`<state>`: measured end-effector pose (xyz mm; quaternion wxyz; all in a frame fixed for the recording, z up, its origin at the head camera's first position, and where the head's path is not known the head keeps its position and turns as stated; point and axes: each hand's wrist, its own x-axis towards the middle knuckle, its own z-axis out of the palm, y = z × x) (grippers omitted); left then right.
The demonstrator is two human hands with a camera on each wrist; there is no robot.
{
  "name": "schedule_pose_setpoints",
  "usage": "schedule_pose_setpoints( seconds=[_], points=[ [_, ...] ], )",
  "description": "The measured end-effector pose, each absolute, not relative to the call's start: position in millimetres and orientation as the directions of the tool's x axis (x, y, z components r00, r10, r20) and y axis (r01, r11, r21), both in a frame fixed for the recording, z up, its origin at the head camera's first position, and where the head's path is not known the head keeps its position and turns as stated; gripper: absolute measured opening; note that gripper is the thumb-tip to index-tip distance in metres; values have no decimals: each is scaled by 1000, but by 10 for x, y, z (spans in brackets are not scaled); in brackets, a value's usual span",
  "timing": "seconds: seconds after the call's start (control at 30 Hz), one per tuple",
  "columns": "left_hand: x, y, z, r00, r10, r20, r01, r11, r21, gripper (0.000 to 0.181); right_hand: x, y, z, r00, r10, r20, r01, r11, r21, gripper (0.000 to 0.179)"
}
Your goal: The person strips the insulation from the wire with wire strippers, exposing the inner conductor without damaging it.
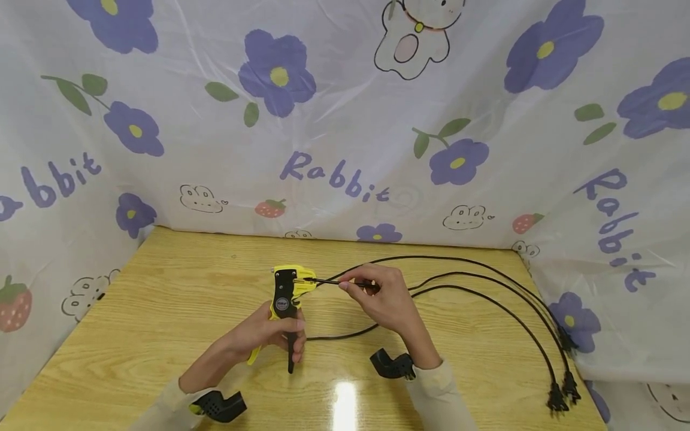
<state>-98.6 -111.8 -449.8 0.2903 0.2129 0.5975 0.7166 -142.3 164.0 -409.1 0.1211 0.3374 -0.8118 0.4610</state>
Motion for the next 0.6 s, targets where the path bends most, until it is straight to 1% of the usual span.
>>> schedule_pose_setpoints(
  seconds=[0.17, 0.37, 0.6],
  points=[
    [-985, -1094, -4479, -745, 665, -48, -162, -111, 980, 20, -1429, 1648, -4086, -734, -435, 521, -668, 330, -667, 11],
    [-971, -1081, -4453, -748, 661, -57, -170, -108, 980, 19, -1432, 1648, -4075, -728, -443, 522, -672, 316, -670, 12],
    [-936, -1035, -4432, -778, 622, -87, -174, -81, 981, 25, -1427, 1650, -4064, -724, -449, 523, -677, 317, -664, 12]
  ],
)
